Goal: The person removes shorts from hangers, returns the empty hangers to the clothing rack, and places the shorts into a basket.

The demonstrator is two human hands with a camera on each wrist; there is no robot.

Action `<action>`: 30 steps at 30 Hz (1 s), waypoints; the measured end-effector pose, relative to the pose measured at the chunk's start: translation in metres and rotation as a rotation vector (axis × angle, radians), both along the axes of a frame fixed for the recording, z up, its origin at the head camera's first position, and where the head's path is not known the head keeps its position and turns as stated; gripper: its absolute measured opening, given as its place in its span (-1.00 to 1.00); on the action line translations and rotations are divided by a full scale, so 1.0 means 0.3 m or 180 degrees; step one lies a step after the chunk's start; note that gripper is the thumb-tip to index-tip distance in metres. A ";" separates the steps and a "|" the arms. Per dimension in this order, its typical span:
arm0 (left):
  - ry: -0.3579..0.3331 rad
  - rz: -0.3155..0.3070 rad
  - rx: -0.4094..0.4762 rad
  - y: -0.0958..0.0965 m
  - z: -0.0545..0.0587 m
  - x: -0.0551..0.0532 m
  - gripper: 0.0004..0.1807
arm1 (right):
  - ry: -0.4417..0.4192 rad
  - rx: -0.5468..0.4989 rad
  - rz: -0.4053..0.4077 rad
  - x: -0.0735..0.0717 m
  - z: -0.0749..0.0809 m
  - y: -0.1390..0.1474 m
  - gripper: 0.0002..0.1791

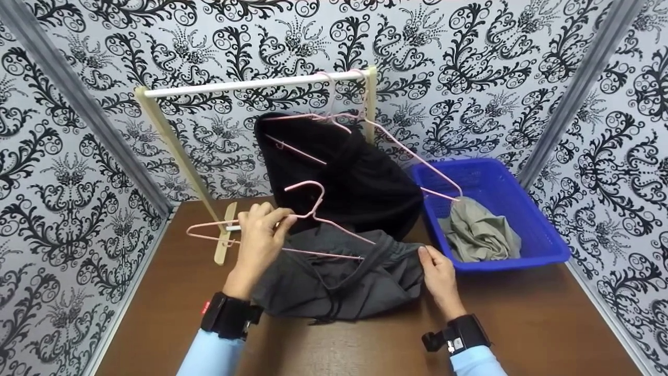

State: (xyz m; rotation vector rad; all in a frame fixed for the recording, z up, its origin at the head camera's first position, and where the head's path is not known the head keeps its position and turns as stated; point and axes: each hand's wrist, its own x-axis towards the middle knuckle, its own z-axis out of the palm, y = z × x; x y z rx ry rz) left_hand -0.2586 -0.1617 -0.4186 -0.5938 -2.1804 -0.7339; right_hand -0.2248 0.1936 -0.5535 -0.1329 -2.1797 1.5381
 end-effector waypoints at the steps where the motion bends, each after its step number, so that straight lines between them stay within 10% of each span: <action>1: 0.0000 0.0007 -0.0003 -0.003 0.002 0.001 -0.87 | -0.0006 -0.0016 -0.0003 0.001 -0.003 0.002 -0.78; 30: 0.0028 0.0117 0.0144 -0.098 0.060 0.013 -0.94 | -0.0067 0.0198 -0.0155 0.001 -0.062 0.010 -0.78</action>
